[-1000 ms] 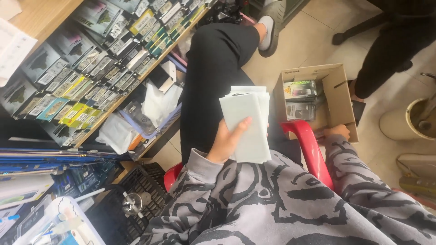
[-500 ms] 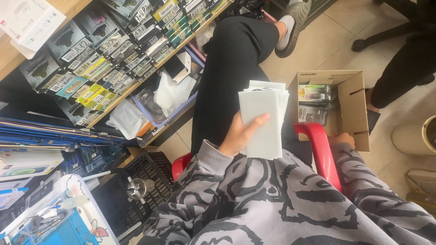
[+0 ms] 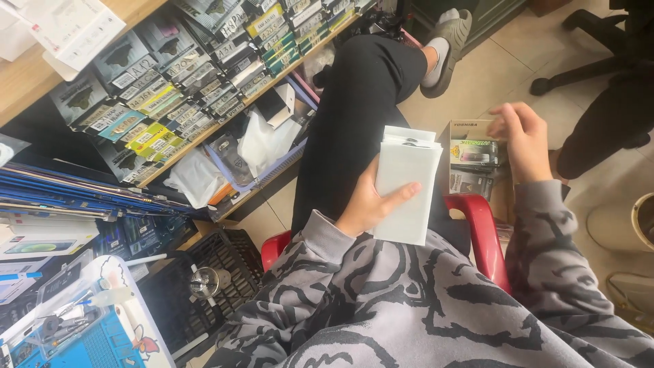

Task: Inspecting and sorting various small product boxes from a larger cardboard box in a storage area.

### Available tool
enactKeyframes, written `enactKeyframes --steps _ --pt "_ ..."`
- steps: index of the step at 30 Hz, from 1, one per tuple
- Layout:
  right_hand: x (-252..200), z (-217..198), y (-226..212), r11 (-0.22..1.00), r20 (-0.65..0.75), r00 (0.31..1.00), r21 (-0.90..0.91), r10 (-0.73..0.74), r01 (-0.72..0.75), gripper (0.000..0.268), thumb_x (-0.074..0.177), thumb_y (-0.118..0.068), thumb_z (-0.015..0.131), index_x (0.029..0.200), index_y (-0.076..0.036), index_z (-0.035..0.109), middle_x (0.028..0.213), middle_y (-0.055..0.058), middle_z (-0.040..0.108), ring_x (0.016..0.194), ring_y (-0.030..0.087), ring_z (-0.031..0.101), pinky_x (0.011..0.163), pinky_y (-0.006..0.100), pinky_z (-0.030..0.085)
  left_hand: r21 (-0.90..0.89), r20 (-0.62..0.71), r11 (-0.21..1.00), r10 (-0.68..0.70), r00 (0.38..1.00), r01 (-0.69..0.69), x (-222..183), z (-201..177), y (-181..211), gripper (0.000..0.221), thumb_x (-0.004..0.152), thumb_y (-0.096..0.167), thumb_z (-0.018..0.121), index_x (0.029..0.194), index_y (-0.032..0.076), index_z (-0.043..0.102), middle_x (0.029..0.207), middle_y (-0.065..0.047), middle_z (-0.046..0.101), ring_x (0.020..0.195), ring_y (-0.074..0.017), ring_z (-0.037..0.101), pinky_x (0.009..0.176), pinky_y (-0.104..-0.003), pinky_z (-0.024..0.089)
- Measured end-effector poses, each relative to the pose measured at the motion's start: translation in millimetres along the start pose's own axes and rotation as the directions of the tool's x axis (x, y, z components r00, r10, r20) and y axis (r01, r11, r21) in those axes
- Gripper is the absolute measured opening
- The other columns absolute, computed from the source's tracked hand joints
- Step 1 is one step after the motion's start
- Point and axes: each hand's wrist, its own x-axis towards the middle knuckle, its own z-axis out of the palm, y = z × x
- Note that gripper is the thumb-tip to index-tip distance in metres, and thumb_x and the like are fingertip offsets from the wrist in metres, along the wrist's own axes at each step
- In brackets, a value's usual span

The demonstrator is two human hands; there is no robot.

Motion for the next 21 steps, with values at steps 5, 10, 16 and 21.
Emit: enactKeyframes --steps 5,10,16,21 --pt "-53.3 19.6 -98.2 0.952 0.593 0.758 0.048 -0.270 0.302 0.021 0.105 -0.022 0.054 0.111 -0.003 0.059 0.108 0.009 0.068 0.084 0.017 0.066 0.080 0.031 0.056 -0.040 -0.053 0.999 0.034 0.998 -0.036 -3.2 2.3 5.7 0.074 0.072 0.041 0.079 0.134 0.013 0.050 0.126 -0.012 0.065 0.114 -0.0269 0.067 0.097 -0.044 0.060" --pt "-72.6 38.1 -115.4 0.929 0.548 0.794 -0.076 -0.264 0.361 0.040 0.092 -0.025 0.074 0.119 -0.011 0.049 0.089 0.005 0.062 0.074 0.014 0.061 0.063 0.027 0.045 -0.117 -0.056 0.985 0.123 0.991 -0.129 1.5 -0.5 -5.9 0.063 0.087 0.041 0.067 0.140 0.012 0.049 0.130 -0.011 0.064 0.114 -0.0229 0.066 0.096 -0.038 0.058" --pt "-67.5 24.3 -116.8 0.939 0.424 0.863 -0.073 -0.275 0.335 0.018 0.100 -0.017 0.070 0.113 -0.010 0.060 0.071 0.003 0.057 0.064 0.011 0.054 0.065 0.025 0.048 -0.031 -0.087 0.967 0.249 0.965 -0.253 6.9 -1.1 -11.0 0.052 0.100 0.041 0.053 0.140 0.009 0.050 0.133 -0.009 0.062 0.124 -0.0198 0.060 0.109 -0.036 0.047" --pt "-67.2 16.2 -111.8 0.953 0.339 0.894 0.037 -0.294 0.299 0.014 0.106 -0.013 0.063 0.116 -0.004 0.059 0.098 0.010 0.070 0.082 0.018 0.067 0.069 0.026 0.054 -0.002 -0.099 0.971 0.236 0.967 -0.237 3.2 -2.3 -10.0 0.053 0.096 0.040 0.057 0.138 0.009 0.048 0.129 -0.011 0.062 0.117 -0.0218 0.063 0.103 -0.037 0.051"
